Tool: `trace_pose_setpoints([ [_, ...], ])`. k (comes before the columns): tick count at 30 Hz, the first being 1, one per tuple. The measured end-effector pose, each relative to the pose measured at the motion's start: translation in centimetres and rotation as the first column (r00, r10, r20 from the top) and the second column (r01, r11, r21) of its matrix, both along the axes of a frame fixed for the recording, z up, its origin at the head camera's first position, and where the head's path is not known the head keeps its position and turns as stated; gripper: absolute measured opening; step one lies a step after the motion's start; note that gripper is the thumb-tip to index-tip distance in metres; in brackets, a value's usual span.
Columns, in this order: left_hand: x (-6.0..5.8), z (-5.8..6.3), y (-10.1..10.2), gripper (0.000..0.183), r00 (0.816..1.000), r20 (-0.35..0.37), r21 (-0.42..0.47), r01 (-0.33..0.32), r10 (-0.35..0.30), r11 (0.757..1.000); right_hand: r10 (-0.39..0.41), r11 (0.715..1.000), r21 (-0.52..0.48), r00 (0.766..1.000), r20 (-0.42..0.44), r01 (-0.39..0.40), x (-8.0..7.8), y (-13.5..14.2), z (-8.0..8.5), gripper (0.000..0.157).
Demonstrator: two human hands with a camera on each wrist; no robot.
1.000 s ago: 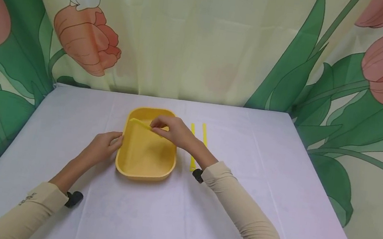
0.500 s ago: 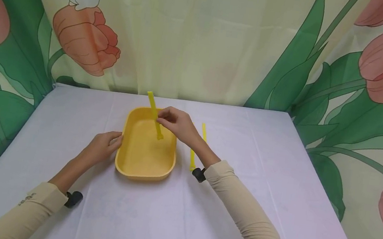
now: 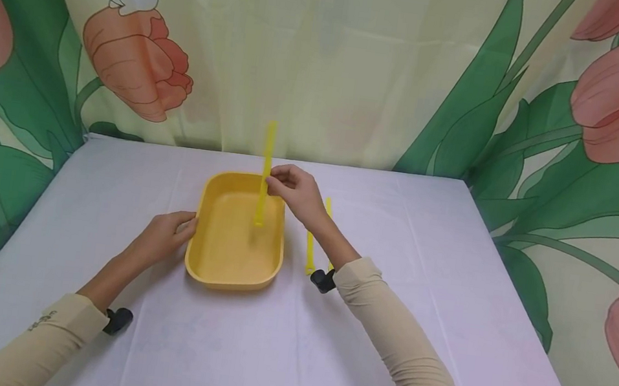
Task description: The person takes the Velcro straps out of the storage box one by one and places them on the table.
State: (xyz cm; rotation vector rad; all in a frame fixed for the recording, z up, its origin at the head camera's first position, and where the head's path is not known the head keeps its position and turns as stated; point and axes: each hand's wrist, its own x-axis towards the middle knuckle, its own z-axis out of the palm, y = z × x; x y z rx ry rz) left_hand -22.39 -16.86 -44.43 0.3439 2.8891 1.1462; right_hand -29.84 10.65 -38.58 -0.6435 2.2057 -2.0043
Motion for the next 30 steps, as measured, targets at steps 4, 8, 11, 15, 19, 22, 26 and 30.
trace_pose_setpoints([
  [4, 0.0, 0.2, 0.1, 0.038, 1.0, 0.012, -0.003, -0.001, 0.001, 1.0, -0.022, 0.998, -0.056, 0.999, 0.032, 0.023, 0.0, 0.5, 0.2, 0.024],
  [8, 0.0, 0.4, 0.2, 0.038, 1.0, 0.006, -0.004, 0.001, -0.001, 1.0, -0.048, 0.997, -0.062, 0.996, 0.079, 0.053, -0.1, 1.2, 0.3, 0.028],
  [11, 0.0, 0.4, 0.1, 0.038, 1.0, -0.007, -0.002, 0.006, -0.006, 1.0, -0.073, 0.995, -0.051, 0.988, 0.139, 0.081, -0.1, 1.7, 0.2, 0.032],
  [15, 0.0, 0.5, 0.2, 0.039, 1.0, -0.008, -0.001, 0.008, -0.008, 1.0, -0.122, 0.992, -0.011, 0.967, 0.223, 0.127, -0.3, 2.5, -0.1, 0.037],
  [19, 0.1, 0.5, 0.2, 0.039, 1.0, 0.012, -0.005, 0.002, -0.002, 1.0, -0.164, 0.986, 0.022, 0.941, 0.297, 0.165, -0.5, 3.4, -0.6, 0.039],
  [22, 0.2, 0.5, 0.2, 0.039, 1.0, 0.02, -0.005, 0.0, 0.0, 1.0, -0.184, 0.983, 0.036, 0.927, 0.327, 0.183, -0.5, 4.1, -0.9, 0.04],
  [26, 0.2, 0.4, 0.3, 0.038, 1.0, 0.015, 0.0, -0.004, 0.004, 1.0, -0.209, 0.978, 0.068, 0.918, 0.336, 0.197, -0.4, 5.1, -1.4, 0.042],
  [30, 0.3, 0.4, 0.3, 0.038, 1.0, 0.016, -0.003, -0.007, 0.008, 1.0, -0.227, 0.974, 0.085, 0.908, 0.351, 0.21, -0.4, 6.2, -1.9, 0.044],
])
